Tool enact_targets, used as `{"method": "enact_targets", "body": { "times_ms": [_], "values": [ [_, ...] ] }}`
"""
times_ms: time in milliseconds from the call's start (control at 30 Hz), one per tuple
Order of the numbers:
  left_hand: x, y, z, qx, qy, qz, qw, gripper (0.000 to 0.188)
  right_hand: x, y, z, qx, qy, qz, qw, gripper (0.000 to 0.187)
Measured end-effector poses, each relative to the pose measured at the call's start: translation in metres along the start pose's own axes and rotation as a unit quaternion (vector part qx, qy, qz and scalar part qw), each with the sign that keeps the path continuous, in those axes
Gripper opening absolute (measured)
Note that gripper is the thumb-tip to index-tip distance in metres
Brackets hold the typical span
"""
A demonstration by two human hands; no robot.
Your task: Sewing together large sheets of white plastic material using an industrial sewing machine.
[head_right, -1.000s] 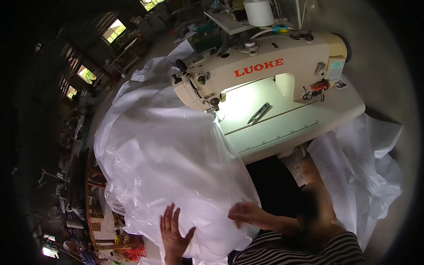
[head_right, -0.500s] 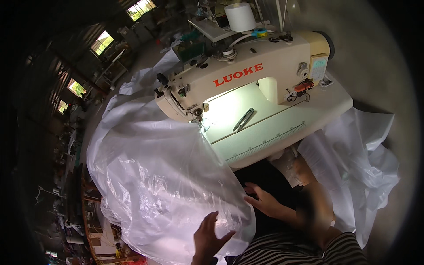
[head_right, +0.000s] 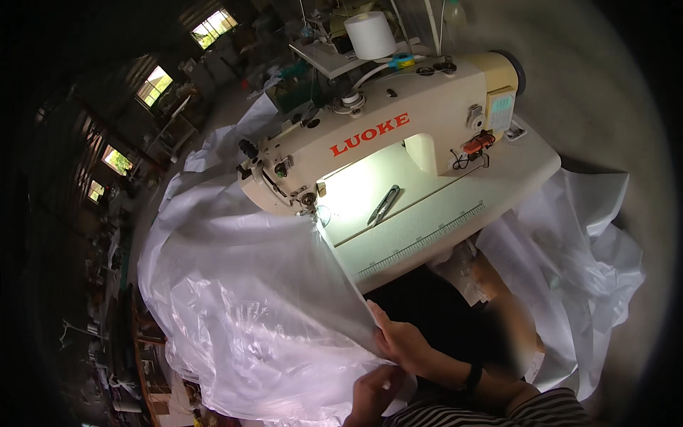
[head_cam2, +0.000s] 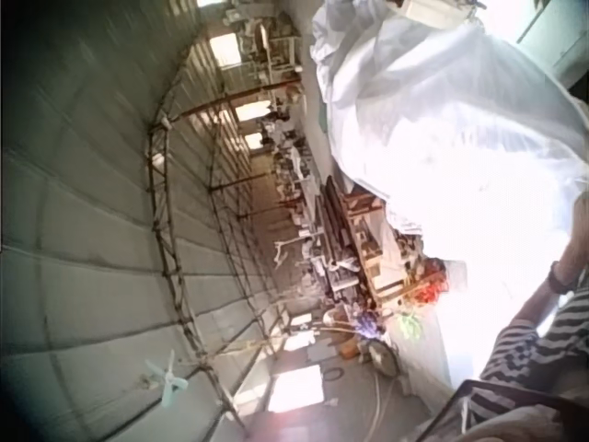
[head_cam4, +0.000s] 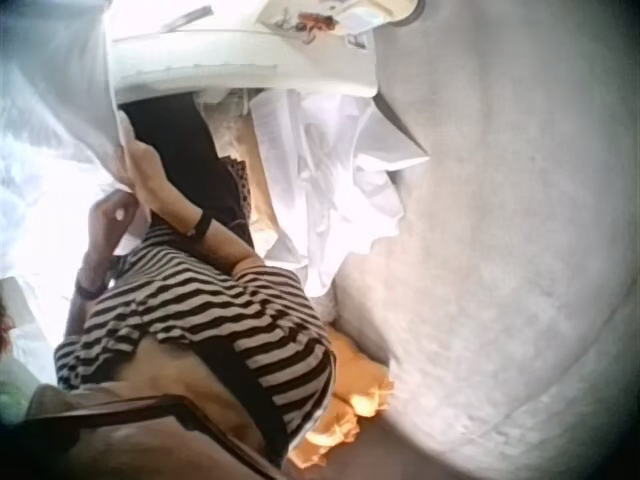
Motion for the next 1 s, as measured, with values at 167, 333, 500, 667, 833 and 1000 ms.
{"method": "enact_targets", "body": {
  "times_ms": [167, 333, 500, 667, 833, 1000],
  "values": [
    [-0.003, -0.011, 0.058, -0.173, -0.109, 0.044, 0.978, 0.023, 0.000, 0.005, 0.004, 0.013, -0.171, -0.013, 0.985, 0.056],
    [0.016, -0.011, 0.032, -0.103, -0.146, 0.034, 0.983, 0.015, -0.005, 0.007, 0.008, -0.017, -0.181, 0.034, 0.983, 0.050],
    [-0.015, -0.012, 0.027, -0.061, -0.049, 0.027, 0.997, 0.010, -0.001, 0.014, 0.012, -0.003, -0.223, 0.038, 0.974, 0.051],
    [-0.028, -0.014, -0.007, 0.026, -0.095, -0.024, 0.995, 0.009, 0.015, 0.010, 0.016, 0.001, 0.012, 0.028, 1.000, 0.066],
    [-0.028, -0.018, 0.098, -0.204, -0.104, -0.015, 0.973, 0.010, 0.025, 0.019, -0.007, 0.000, 0.307, 0.073, 0.949, 0.077],
    [0.054, -0.052, 0.181, -0.180, -0.333, 0.123, 0.917, 0.064, 0.047, 0.003, -0.037, 0.054, 0.299, 0.109, 0.946, 0.077]
  ]
}}
Point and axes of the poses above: each hand's wrist, its own y-axis away from the middle knuckle, its own z-axis out of the back of the hand, x = y × z, the point moved 10 cm from there along -y, towards the middle knuckle, and after that the axes turned 1 degree about -x, right-handed, at the moved point
